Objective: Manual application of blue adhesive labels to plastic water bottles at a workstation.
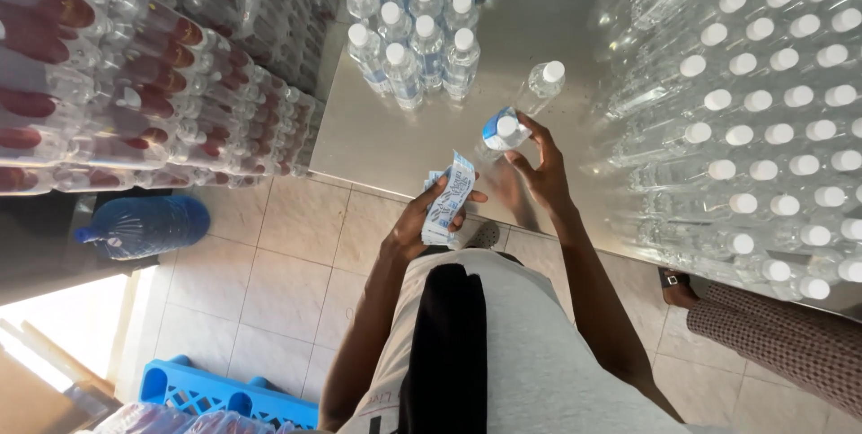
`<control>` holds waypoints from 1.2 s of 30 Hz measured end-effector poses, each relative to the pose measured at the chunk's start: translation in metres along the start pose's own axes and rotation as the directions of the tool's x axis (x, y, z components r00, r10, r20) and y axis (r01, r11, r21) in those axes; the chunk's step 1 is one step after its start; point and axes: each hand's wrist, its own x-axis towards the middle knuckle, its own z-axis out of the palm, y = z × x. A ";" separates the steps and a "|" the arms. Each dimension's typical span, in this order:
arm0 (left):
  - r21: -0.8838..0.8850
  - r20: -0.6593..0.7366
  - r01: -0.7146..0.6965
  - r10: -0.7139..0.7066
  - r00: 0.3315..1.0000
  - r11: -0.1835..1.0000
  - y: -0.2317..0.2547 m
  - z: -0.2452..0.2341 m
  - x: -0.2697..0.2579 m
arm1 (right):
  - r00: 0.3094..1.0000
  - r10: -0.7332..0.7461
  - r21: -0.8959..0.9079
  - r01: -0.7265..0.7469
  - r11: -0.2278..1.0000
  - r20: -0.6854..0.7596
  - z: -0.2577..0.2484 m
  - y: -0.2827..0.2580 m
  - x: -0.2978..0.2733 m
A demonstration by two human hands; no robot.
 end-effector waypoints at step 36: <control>0.007 -0.059 0.151 -0.150 0.987 0.989 0.104 -0.106 -0.036 | 0.791 0.303 0.348 -0.123 0.929 -0.531 0.162 0.186 0.026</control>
